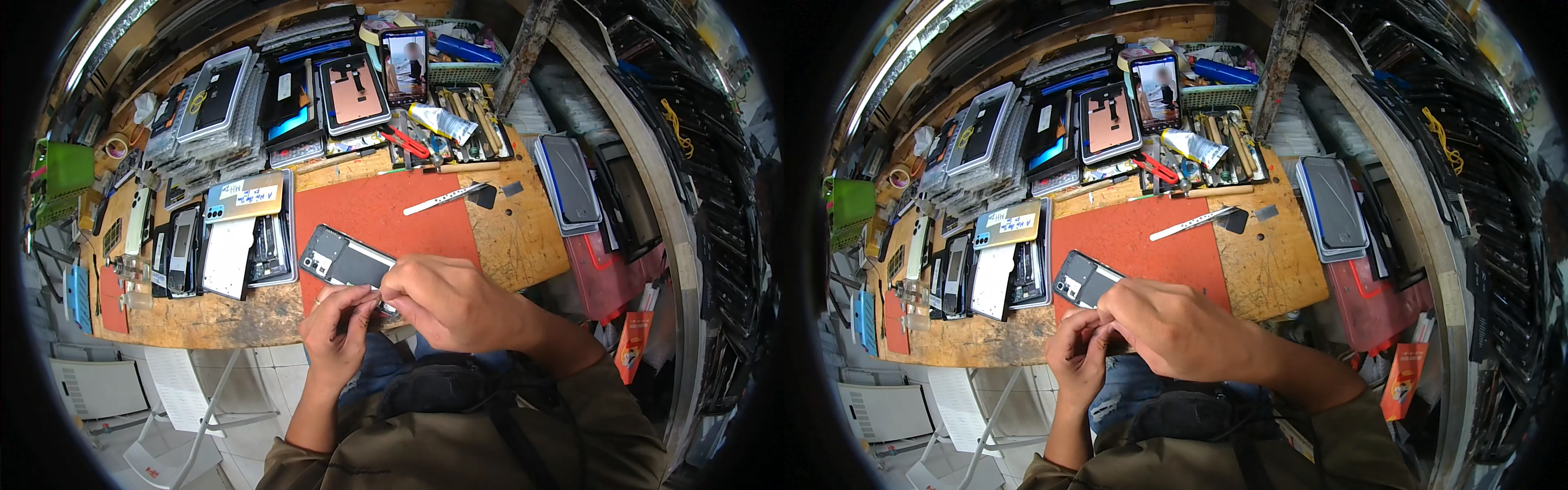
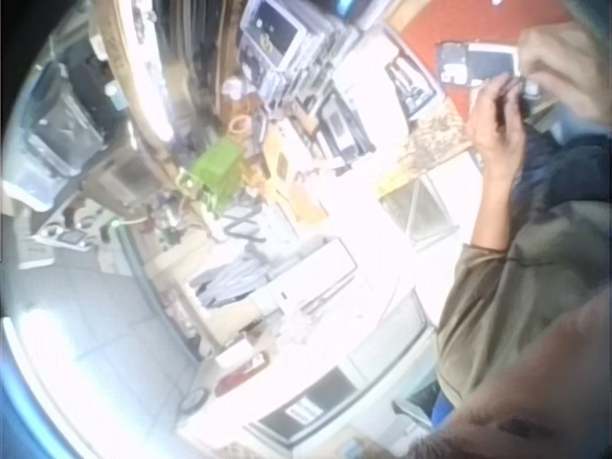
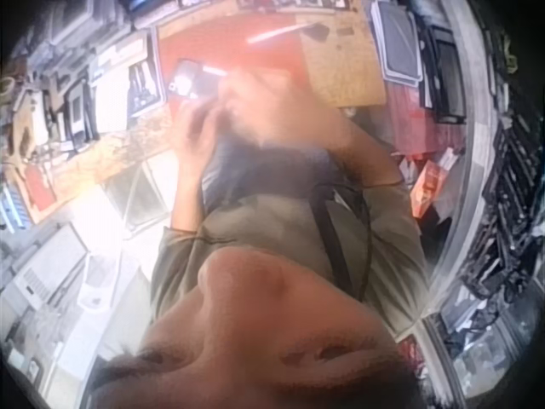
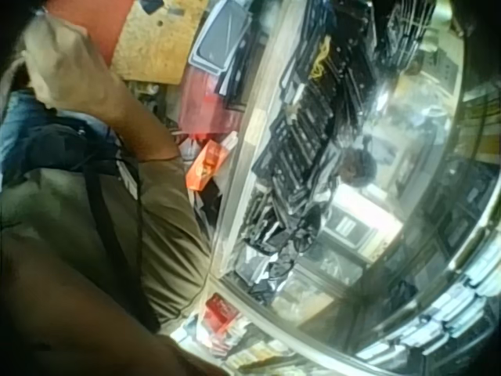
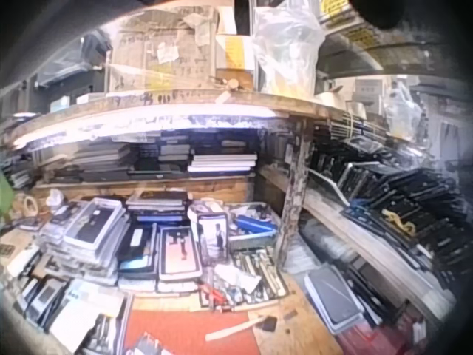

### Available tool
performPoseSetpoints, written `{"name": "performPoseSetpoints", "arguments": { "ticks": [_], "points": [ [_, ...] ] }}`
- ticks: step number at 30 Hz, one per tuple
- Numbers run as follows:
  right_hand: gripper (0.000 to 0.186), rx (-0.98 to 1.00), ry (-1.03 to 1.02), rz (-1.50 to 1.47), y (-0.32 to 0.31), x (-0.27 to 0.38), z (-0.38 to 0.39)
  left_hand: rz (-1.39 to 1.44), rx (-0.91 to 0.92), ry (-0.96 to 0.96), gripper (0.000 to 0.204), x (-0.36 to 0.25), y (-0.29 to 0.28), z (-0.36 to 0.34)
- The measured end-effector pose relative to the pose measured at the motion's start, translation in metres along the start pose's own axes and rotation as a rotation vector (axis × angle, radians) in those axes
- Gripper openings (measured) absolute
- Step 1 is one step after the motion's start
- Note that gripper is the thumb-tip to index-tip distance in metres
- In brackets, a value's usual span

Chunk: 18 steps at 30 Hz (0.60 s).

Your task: The person disassembles a black Oppo smartphone by prying open the back cover and removing internal components. They use a metal prying tool and a screwdriver to separate the back cover, disconnect ribbon cables, and remove the battery and other parts.

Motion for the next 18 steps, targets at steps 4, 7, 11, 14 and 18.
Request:
{"name": "performPoseSetpoints", "arguments": {
  "ticks": [4,7,11,14,18],
  "points": [
    [0.026,0.021,0.024,0.116,-0.002,0.000,0.002,0.050,-0.081,-0.035,0.027,0.001,0.005,0.004],
    [0.030,0.033,0.004,0.102,-0.002,0.000,0.002,-0.019,-0.017,0.009,0.028,0.002,0.007,0.001],
    [0.032,0.041,0.038,0.132,-0.008,-0.002,0.001,0.014,0.071,-0.020,0.048,0.002,0.015,-0.002],
    [0.032,0.059,0.065,0.142,-0.008,-0.006,-0.002,0.011,0.129,-0.054,0.074,-0.003,0.016,-0.003],
    [0.033,0.086,0.098,0.194,-0.009,-0.009,-0.005,0.079,0.196,-0.102,0.076,-0.001,0.020,0.002]
  ]
}}
Point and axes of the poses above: each hand's wrist, its own z-axis away from the middle knuckle, its own y-axis out of the palm, x = y × z, the point moved 4 cm from there along -z, towards the middle knuckle, and after that the axes turned 14 degrees about y, right-handed, at the moved point
